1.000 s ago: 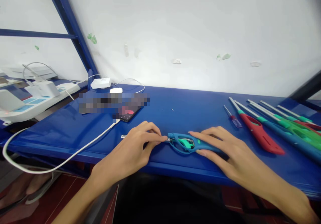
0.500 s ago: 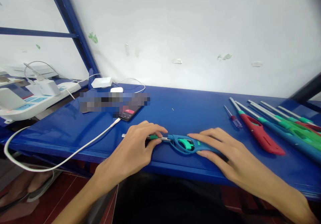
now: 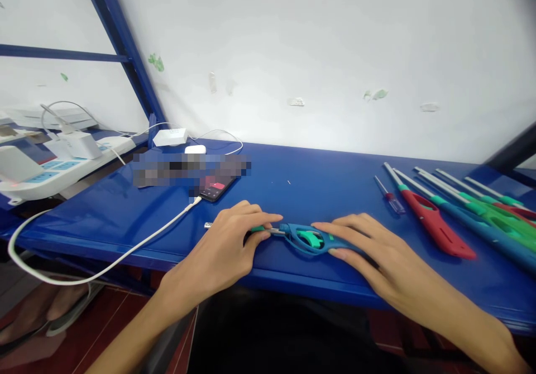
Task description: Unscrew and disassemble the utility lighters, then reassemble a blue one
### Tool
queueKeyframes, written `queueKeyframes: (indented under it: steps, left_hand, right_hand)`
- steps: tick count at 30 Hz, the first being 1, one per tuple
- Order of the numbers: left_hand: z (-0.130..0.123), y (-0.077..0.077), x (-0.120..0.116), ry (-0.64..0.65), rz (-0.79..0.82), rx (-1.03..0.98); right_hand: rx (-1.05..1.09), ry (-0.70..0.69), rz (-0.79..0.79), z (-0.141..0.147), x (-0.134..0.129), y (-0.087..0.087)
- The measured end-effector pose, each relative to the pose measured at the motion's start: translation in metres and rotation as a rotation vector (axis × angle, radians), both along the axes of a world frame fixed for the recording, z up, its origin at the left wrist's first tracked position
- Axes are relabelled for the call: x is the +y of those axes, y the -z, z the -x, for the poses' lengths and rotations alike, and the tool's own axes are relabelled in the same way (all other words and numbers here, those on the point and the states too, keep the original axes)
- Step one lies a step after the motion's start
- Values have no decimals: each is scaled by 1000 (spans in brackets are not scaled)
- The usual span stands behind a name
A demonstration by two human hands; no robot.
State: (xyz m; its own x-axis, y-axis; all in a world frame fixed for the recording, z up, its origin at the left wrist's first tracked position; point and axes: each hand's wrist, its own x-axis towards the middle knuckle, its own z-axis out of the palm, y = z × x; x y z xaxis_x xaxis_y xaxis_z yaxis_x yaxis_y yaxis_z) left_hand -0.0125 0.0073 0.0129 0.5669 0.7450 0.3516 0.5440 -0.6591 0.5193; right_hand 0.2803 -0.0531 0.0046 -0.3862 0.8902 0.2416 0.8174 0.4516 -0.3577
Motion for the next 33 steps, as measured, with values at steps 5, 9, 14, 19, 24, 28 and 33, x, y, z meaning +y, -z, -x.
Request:
queueKeyframes:
  steps: [5,9,14,19,24,28,33]
  left_hand:
    - [0,1,0,20,-13,0]
    - [0,1,0,27,-23,-2]
    - [0,2,0,31,-41,7]
    - [0,4,0,37,-64,8]
    - [0,5,0,48,-70,-4]
    - [-1,4,-1,57,-66,2]
    - [2,2,-6,57,-88,77]
  right_hand:
    - [-5,-1,2,0,1,0]
    - [-13,-27,-21,1,1,-1]
    - [-47,-40,-50,0,1,-2]
    - [-69,-36,-81,1,1,-1]
    - [-131,-28,-110,3,0,3]
    - [-120,-39,-122,3,0,5]
    - [-114,-27,-102,3,-1,5]
